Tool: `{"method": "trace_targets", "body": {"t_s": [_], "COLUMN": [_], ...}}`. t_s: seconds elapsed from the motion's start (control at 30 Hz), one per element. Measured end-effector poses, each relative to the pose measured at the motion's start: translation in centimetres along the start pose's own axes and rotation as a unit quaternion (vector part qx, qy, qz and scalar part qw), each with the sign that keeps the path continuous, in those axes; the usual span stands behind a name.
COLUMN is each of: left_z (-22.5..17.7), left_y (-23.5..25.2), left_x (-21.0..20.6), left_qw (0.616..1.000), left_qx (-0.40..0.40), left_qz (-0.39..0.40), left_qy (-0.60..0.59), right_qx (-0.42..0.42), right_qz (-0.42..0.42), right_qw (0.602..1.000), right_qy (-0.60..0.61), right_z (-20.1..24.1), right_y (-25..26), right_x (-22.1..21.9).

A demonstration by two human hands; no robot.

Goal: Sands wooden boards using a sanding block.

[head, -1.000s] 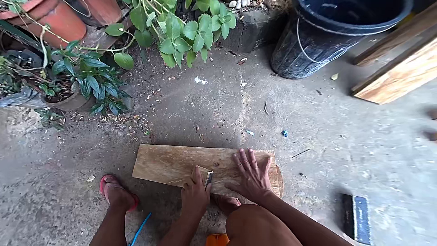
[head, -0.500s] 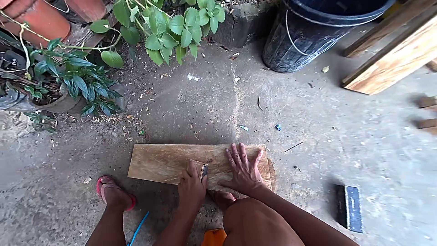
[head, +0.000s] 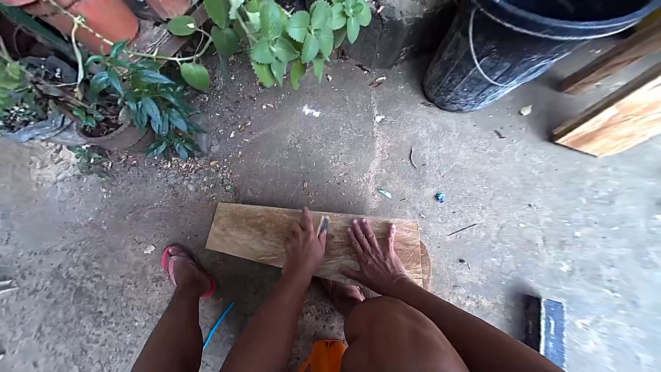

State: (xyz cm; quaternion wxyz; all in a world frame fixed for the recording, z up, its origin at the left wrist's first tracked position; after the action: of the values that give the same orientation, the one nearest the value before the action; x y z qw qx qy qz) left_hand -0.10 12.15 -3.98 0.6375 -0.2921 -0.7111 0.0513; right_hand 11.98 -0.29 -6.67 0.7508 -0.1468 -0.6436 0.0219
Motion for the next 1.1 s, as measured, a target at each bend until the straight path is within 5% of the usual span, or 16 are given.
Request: {"method": "trace_targets", "body": {"t_s": [0.1, 0.37, 0.57, 0.77, 0.97, 1.1], "left_z": [3.5, 7.6, 11.1, 9.9, 13.1, 11.1], "left_y": [3.7, -4.4, 6.1, -1.5, 6.6, 1.4], "left_x": [0.8, -2.9, 1.6, -1.5, 1.7, -0.5], "left_qw": [0.996, 0.995, 0.985, 0.994, 0.978, 0.985], "left_qx": [0.080, 0.017, 0.161, 0.098, 0.198, 0.152], "left_qz": [-0.010, -0.063, -0.014, 0.007, 0.006, 0.010], "left_qy": [-0.025, -0.078, -0.064, -0.052, -0.070, -0.078], "right_qx": [0.011, 0.030, 0.060, 0.067, 0.064, 0.062], "right_qz": [0.025, 0.124, 0.111, 0.101, 0.114, 0.114], "right_qw": [1.000, 0.992, 0.992, 0.993, 0.991, 0.991], "right_qy": [-0.002, 0.015, -0.006, -0.002, -0.014, -0.014], "right_z": [0.6, 4.9, 5.0, 5.3, 5.4, 5.2], "right_y": [0.1, 5.2, 4.9, 5.2, 5.3, 5.3], "right_x": [-0.3, -0.8, -1.3, -1.4, -1.5, -1.5]}}
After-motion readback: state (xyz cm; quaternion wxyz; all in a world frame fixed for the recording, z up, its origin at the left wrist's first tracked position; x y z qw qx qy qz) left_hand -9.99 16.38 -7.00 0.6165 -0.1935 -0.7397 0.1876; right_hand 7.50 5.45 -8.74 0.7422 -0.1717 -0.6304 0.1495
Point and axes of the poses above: each hand's wrist, its own y-axis towards the middle knuckle, its own x-axis out of the back of the hand, z = x × y, the point moved 7 cm from there along y, towards the middle knuckle, and after that the axes turned 2 degrees about -x, right-handed, at the moved point
